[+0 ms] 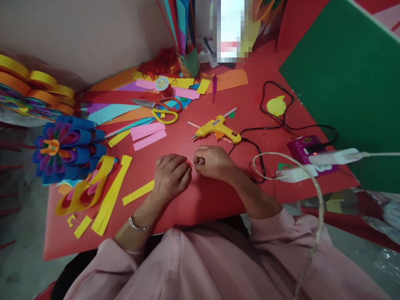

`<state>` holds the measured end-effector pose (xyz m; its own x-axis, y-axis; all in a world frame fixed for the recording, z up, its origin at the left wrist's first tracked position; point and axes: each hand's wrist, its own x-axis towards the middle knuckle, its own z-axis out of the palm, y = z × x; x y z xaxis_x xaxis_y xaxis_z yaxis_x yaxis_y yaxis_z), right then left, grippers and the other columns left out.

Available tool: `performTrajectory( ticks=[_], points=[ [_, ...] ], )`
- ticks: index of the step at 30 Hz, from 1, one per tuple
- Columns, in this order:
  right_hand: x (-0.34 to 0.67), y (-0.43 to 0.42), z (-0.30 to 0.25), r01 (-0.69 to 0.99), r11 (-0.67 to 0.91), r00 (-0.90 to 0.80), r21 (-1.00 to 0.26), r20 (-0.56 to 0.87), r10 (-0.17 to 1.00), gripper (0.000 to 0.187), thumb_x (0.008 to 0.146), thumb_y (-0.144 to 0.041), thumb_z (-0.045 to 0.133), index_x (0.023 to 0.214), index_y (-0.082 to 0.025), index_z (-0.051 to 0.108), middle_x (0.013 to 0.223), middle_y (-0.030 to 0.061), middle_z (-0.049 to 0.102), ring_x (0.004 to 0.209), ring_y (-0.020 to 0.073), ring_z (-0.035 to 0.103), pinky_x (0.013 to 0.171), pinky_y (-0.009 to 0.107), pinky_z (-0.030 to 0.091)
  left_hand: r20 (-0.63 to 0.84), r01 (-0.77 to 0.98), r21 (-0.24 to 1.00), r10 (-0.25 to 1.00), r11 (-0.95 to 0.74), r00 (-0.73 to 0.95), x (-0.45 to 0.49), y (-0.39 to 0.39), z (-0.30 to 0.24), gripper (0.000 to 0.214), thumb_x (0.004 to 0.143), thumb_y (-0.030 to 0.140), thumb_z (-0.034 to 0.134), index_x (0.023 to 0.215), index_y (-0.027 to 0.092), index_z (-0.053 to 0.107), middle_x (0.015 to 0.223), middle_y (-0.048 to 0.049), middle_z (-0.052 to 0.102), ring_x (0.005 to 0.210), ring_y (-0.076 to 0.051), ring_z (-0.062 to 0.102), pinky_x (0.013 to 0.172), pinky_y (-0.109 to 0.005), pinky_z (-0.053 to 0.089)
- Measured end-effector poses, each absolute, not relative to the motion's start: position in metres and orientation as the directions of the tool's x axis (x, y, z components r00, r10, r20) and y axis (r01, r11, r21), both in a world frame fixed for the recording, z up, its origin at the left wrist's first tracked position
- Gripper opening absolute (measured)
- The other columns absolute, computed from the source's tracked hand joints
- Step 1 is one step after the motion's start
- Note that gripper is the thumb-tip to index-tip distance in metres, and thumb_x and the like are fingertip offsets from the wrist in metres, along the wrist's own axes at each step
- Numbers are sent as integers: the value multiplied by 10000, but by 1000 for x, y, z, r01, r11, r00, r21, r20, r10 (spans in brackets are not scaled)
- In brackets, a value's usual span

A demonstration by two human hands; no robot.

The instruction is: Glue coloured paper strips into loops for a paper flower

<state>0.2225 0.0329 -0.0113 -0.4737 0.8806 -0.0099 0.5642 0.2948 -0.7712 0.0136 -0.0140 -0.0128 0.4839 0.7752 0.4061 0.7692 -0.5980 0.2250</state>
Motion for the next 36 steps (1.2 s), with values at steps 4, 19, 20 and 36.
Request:
performTrajectory(
  ticks=[4,19,20,36],
  points=[
    [222,33,-12,583,286,-464,-761,-23,886,135,745,-113,626,727,-219,708,777,-9,681,671,119,581,652,255,405,399,779,234,788,-582,468,15,-15,-13,69,945,232,639,961,232,706,1094,-77,764,1048,-265,666,915,-454,433],
    [217,27,-2,768,172,-328,-617,-148,933,81,772,-224,698,726,-271,745,617,-38,685,608,146,580,613,283,333,396,789,260,807,-557,439,17,-16,-12,65,946,249,645,942,235,708,1038,-71,750,1026,-258,657,901,-445,435],
    [217,27,-2,770,179,-329,-613,-141,934,80,775,-227,700,726,-271,746,618,-37,685,608,146,578,613,283,331,395,789,264,809,-554,436,17,-16,-12,65,947,250,644,939,236,708,1035,-69,750,1022,-257,659,899,-444,435],
    [214,29,1,808,144,-312,-571,-208,927,98,794,-245,677,727,-267,744,634,-24,683,627,153,578,619,288,330,435,793,258,800,-551,414,19,-15,-13,32,924,234,667,925,227,698,1009,-57,756,973,-245,654,869,-424,449]
  ],
)
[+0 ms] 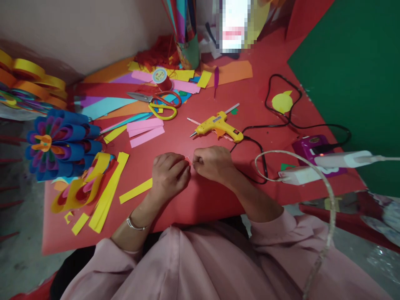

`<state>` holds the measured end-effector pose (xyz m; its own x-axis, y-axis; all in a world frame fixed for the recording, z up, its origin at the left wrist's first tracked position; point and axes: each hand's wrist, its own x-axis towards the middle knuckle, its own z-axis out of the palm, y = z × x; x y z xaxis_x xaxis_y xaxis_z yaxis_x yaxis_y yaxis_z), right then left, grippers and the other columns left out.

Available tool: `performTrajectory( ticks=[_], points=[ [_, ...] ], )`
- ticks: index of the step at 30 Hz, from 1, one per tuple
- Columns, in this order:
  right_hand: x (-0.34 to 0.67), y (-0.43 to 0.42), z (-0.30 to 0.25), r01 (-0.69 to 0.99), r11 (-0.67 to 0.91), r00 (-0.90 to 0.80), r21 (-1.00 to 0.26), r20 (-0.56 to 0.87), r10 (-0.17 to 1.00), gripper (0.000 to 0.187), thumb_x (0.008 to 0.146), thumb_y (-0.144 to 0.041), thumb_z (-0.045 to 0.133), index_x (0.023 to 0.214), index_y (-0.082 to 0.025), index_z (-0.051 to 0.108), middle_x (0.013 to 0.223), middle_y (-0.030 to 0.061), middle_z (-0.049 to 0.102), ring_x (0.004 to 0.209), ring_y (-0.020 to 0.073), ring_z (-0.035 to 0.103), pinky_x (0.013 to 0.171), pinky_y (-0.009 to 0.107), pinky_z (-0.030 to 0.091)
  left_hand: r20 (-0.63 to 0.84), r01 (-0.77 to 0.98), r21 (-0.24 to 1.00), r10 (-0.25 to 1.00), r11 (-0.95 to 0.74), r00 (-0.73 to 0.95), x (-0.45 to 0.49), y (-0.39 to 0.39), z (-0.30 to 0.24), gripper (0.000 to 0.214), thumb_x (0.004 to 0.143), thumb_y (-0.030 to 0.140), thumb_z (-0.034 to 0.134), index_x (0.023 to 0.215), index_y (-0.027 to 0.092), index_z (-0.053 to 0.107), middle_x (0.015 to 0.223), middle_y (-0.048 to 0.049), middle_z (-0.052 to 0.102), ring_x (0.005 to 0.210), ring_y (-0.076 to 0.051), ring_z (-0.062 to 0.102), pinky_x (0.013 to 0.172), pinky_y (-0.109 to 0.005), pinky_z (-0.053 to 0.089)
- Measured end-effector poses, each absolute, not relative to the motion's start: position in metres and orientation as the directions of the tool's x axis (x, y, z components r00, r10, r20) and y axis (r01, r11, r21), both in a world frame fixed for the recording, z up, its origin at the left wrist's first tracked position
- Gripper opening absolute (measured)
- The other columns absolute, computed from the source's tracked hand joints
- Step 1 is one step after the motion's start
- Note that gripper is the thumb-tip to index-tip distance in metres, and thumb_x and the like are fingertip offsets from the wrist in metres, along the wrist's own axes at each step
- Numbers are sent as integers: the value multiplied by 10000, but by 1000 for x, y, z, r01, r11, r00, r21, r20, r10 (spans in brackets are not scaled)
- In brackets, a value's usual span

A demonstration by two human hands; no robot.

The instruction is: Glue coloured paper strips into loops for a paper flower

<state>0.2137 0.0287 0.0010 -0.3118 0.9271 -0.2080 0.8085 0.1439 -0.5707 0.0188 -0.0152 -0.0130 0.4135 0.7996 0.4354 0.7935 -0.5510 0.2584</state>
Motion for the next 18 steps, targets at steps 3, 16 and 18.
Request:
performTrajectory(
  ticks=[3,16,18],
  points=[
    [213,28,2,822,149,-309,-550,-211,927,102,801,-250,669,752,-266,757,658,-16,697,659,161,595,630,287,331,424,796,259,805,-547,415,19,-15,-12,37,927,235,664,925,226,700,1010,-59,760,977,-245,661,873,-423,445],
    [214,28,8,826,133,-315,-548,-253,915,113,814,-245,657,797,-255,768,708,-13,722,704,160,615,657,284,338,432,799,248,801,-548,415,19,-16,-11,26,922,229,683,924,223,708,1008,-42,775,986,-231,675,880,-415,440],
    [215,29,8,801,117,-320,-588,-255,913,105,800,-228,661,778,-253,761,689,-26,715,681,145,608,653,276,341,427,800,247,803,-547,417,19,-16,-11,28,925,232,680,920,223,707,1007,-42,774,982,-231,673,876,-416,437]
  ],
)
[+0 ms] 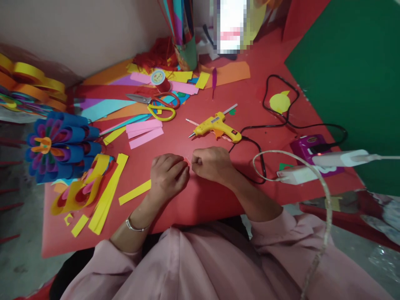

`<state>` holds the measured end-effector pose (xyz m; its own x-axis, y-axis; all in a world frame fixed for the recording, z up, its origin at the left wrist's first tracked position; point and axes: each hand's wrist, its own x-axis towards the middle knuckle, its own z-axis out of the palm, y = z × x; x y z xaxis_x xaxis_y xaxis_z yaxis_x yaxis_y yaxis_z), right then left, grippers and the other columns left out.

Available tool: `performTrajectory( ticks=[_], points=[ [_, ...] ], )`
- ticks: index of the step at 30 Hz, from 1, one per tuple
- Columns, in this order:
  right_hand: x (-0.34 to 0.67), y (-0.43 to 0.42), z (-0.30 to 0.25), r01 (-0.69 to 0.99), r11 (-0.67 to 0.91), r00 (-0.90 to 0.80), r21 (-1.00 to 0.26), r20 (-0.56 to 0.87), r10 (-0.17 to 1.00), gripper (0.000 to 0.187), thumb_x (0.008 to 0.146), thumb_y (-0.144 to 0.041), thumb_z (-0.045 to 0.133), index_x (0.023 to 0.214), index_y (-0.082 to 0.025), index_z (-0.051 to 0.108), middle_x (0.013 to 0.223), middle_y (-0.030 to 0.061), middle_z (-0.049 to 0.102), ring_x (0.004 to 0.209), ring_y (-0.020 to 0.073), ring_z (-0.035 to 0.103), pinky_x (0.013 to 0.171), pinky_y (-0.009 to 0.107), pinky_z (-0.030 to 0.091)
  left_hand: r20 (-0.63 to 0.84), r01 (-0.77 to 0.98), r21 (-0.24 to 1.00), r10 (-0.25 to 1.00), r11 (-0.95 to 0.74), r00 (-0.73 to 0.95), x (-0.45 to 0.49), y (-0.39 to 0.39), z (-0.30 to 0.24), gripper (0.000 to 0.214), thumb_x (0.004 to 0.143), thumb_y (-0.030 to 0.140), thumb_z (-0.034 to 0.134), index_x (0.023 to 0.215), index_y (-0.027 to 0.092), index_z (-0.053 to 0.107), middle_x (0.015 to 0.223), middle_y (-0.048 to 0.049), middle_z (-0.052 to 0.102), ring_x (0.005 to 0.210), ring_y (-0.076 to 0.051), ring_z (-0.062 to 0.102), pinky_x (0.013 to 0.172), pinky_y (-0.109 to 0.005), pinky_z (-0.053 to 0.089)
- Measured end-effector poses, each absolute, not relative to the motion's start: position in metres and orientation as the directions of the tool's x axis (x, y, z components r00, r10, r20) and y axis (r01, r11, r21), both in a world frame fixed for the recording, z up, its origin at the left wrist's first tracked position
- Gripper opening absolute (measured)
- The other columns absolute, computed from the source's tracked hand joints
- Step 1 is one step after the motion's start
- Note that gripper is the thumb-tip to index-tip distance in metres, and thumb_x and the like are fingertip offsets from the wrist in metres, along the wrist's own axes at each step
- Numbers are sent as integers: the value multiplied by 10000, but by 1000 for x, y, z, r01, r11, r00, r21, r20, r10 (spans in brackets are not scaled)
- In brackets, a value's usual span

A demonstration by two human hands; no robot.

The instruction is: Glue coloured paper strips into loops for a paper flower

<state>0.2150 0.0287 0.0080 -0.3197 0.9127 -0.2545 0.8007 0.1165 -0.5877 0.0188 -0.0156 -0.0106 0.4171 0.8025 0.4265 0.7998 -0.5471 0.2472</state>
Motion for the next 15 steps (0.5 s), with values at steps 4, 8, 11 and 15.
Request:
performTrajectory(
  ticks=[4,8,11,15],
  points=[
    [215,31,8,757,36,-297,-653,-294,909,63,794,-249,696,768,-259,752,674,-55,709,648,119,596,644,265,348,419,800,241,802,-550,425,19,-15,-11,37,932,237,673,929,224,708,1006,-44,770,982,-232,670,879,-419,430],
    [212,30,7,767,16,-260,-641,-288,922,43,810,-296,728,796,-274,763,688,-61,719,659,122,610,652,269,356,423,802,229,799,-551,428,18,-15,-11,39,931,235,673,934,223,710,1006,-43,769,973,-232,667,872,-420,427],
    [209,28,5,793,54,-243,-607,-233,942,39,802,-281,732,776,-267,757,673,-50,718,676,134,627,660,274,362,421,803,223,798,-553,432,19,-15,-10,40,929,237,671,930,225,710,1001,-41,770,966,-230,667,865,-420,422],
    [206,26,2,814,70,-228,-577,-207,951,31,785,-266,730,764,-267,753,692,-43,739,698,147,653,665,277,366,425,801,226,796,-555,432,19,-15,-8,37,926,237,667,916,223,700,984,-39,769,952,-228,670,858,-419,421]
  ],
)
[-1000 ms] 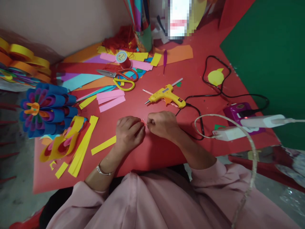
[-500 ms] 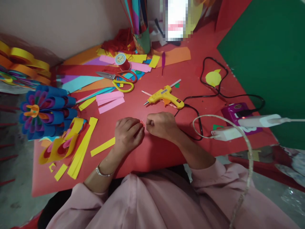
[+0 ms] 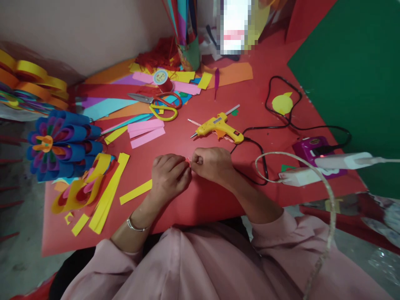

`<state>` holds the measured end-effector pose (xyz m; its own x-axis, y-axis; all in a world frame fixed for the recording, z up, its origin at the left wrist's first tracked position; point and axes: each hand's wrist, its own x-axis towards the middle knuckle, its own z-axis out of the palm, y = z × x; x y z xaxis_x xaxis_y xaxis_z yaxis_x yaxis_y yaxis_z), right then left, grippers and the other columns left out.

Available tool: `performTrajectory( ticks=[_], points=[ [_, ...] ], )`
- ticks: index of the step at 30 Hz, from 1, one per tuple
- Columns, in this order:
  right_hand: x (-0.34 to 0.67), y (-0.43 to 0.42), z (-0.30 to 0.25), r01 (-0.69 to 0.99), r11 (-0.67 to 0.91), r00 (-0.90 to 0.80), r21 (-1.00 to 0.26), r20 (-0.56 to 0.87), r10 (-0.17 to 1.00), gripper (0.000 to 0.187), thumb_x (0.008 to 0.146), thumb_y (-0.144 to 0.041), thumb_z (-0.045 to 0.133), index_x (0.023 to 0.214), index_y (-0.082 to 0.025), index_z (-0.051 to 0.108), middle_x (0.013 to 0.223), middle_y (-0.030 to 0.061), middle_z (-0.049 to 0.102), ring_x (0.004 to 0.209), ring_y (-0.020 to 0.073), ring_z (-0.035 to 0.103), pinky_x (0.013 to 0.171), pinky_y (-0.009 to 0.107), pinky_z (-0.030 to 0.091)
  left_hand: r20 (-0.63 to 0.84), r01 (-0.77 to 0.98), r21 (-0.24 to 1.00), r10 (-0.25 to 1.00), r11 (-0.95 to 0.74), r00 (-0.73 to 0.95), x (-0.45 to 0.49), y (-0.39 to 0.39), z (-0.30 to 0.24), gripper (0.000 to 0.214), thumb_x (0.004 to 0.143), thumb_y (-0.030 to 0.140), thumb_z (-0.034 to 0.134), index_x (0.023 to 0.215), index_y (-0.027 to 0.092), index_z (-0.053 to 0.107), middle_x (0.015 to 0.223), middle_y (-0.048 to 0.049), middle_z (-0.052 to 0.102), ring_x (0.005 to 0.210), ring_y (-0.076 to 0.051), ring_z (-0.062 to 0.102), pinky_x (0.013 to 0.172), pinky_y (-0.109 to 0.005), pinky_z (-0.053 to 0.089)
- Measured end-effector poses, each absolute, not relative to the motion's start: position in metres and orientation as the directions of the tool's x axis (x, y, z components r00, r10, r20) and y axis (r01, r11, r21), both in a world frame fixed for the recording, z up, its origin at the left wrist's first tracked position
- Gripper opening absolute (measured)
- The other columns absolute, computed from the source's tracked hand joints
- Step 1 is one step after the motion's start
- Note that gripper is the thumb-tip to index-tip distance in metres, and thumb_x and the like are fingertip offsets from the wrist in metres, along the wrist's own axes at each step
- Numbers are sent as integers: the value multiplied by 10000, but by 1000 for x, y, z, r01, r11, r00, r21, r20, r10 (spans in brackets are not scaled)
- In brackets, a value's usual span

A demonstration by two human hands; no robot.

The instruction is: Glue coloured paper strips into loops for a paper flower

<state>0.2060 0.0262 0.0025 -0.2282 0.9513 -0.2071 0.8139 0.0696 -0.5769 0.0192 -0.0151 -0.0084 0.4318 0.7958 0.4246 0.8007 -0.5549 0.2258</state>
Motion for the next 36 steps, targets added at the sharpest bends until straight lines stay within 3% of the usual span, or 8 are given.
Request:
performTrajectory(
  ticks=[14,36],
  points=[
    [204,27,8,863,67,-228,-500,-269,936,73,808,-281,688,789,-262,756,779,-21,778,782,175,689,689,289,369,437,756,183,741,-629,510,20,-15,-4,93,914,216,676,1005,202,687,1007,-41,788,1021,-258,698,910,-441,421],
    [205,29,13,852,24,-227,-523,-327,917,95,830,-344,701,812,-288,775,755,-32,762,768,175,671,670,294,356,395,763,172,753,-623,526,20,-15,0,71,930,214,672,995,214,701,1024,-37,786,1031,-238,682,929,-441,412]
  ],
)
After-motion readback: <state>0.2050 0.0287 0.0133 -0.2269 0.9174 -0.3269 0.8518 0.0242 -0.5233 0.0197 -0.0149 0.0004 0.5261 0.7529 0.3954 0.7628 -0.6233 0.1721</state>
